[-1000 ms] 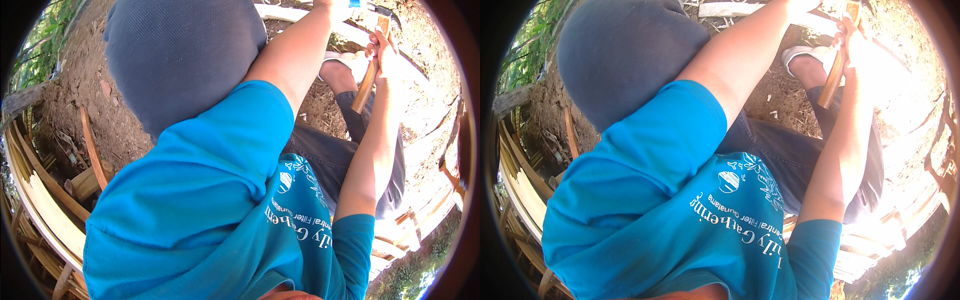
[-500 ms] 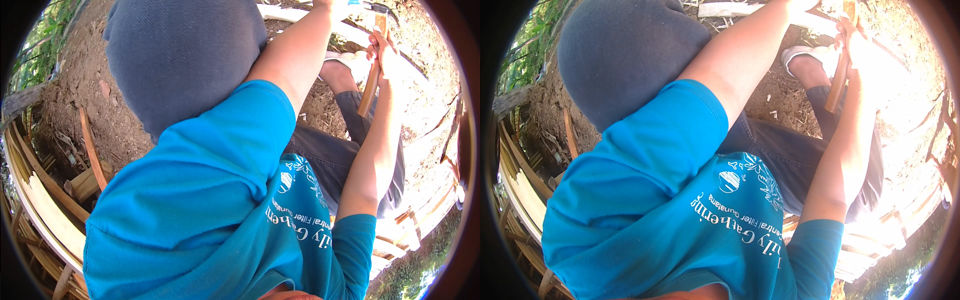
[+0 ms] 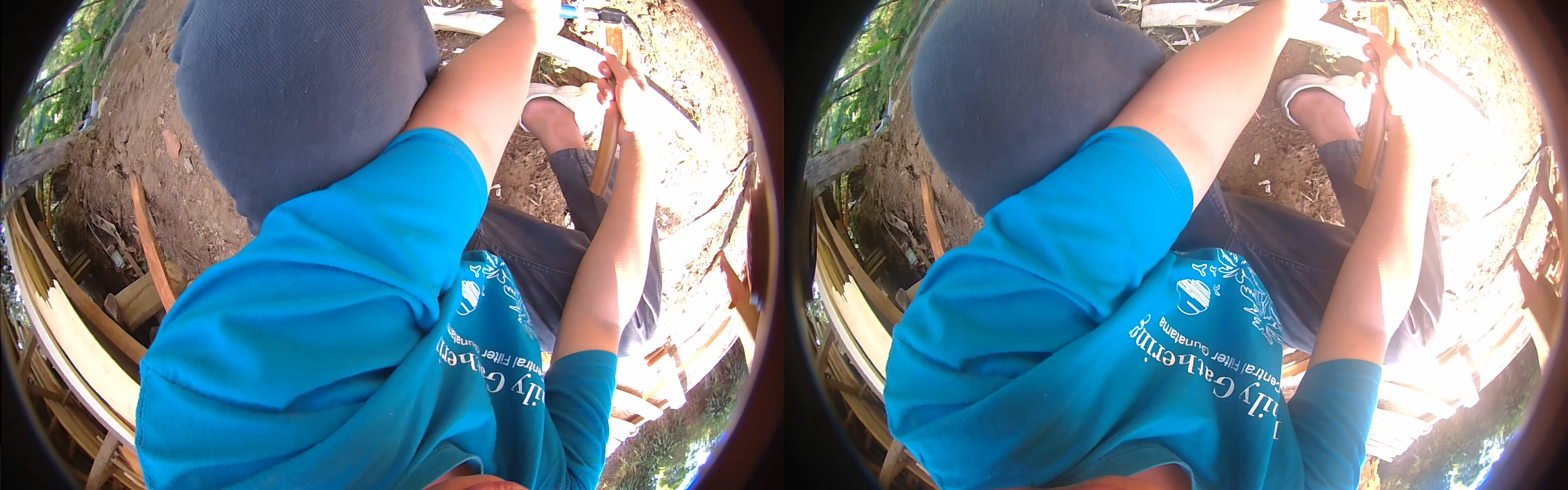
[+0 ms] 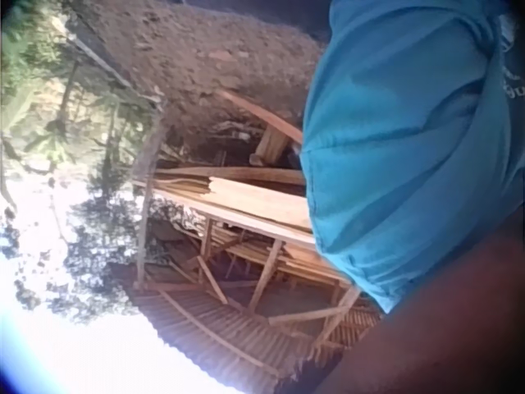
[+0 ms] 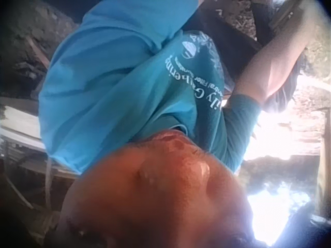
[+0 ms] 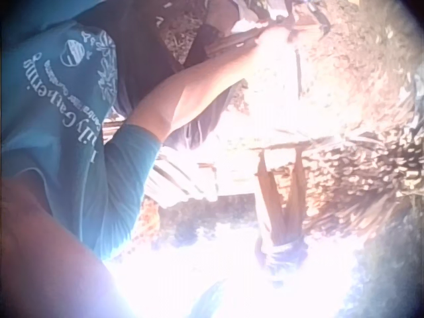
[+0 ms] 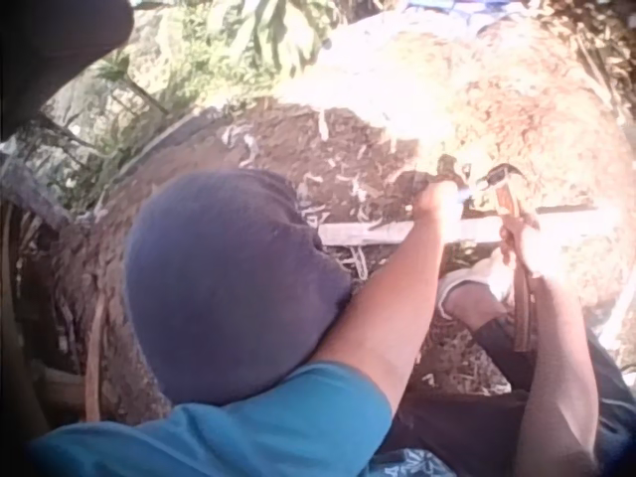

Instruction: The person shaves a piece of wood with a knife and taps it with a hammer while sitting on the ground.

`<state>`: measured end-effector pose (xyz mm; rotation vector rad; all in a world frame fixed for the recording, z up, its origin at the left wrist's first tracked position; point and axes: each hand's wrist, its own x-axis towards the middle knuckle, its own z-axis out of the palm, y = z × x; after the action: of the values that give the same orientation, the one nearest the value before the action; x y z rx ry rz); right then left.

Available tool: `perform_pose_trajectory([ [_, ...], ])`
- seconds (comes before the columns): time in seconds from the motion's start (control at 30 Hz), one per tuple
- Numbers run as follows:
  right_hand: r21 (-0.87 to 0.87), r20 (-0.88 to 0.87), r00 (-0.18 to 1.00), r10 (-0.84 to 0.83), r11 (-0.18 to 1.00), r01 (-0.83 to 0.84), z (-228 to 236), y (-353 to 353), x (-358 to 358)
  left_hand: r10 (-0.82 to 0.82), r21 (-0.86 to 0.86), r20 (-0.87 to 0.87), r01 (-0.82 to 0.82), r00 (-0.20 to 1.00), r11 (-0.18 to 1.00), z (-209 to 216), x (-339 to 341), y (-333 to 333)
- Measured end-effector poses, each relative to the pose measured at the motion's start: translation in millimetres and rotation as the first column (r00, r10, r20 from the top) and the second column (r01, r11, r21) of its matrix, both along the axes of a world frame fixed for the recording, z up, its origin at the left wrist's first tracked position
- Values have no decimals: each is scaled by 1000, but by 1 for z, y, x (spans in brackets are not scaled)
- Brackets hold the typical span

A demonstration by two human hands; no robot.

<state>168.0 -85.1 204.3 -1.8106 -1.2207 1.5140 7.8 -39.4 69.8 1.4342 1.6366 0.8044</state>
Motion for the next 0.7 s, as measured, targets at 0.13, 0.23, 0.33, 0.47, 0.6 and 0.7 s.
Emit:
perform_pose_trajectory([
  [0.13,98,-134,959,-250,960,264,2,-4,-22,16,27,264,-24,964,999,-47,1,-12],
  [0.23,101,-136,984,-118,986,133,5,2,-33,155,-78,712,-142,685,987,-75,0,8],
  [0.33,91,-116,973,-198,974,208,8,-5,-14,358,-353,791,-107,496,929,2,16,12],
  [0.47,103,-139,975,-176,976,191,6,0,-19,178,-7,698,-242,694,970,1,12,14],
  [0.6,122,-147,955,-256,954,275,9,-2,-19,168,-32,355,-167,920,985,0,4,9],
  [0.7,107,-120,963,-241,961,254,7,-1,-24,151,8,398,-169,905,986,-10,2,9],
])
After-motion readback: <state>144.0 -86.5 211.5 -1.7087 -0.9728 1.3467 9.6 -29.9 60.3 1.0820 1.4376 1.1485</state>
